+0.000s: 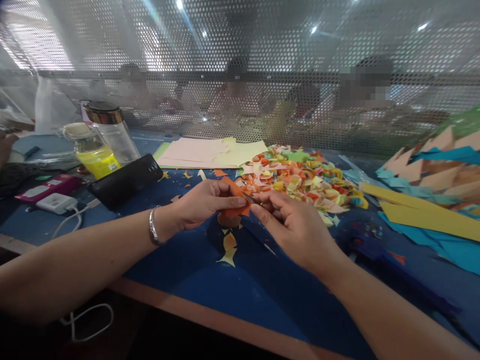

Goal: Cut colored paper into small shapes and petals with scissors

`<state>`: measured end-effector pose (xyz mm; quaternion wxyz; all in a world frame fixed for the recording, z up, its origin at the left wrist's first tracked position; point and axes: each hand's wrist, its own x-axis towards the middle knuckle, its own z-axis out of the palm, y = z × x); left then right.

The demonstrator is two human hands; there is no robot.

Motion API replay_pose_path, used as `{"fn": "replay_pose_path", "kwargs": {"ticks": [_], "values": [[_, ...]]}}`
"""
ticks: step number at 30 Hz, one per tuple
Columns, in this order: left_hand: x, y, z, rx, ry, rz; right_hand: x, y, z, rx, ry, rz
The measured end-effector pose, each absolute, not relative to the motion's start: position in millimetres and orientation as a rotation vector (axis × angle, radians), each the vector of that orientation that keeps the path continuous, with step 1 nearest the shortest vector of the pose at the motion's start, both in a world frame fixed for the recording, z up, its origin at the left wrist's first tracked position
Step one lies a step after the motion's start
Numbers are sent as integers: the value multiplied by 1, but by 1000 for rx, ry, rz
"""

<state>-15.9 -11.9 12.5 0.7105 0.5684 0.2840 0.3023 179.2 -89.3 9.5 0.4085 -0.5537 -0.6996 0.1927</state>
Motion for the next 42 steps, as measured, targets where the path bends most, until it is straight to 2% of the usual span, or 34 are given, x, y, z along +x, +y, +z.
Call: {"fn": "replay_pose_path", "kwargs": {"ticks": [29,42], "values": [[-21,-10,16,1385,661,714,179,-90,8,-1354,-1766,562],[-20,-9,14,1258,624,654,179,-91,12,-1363,-1775,520]]}}
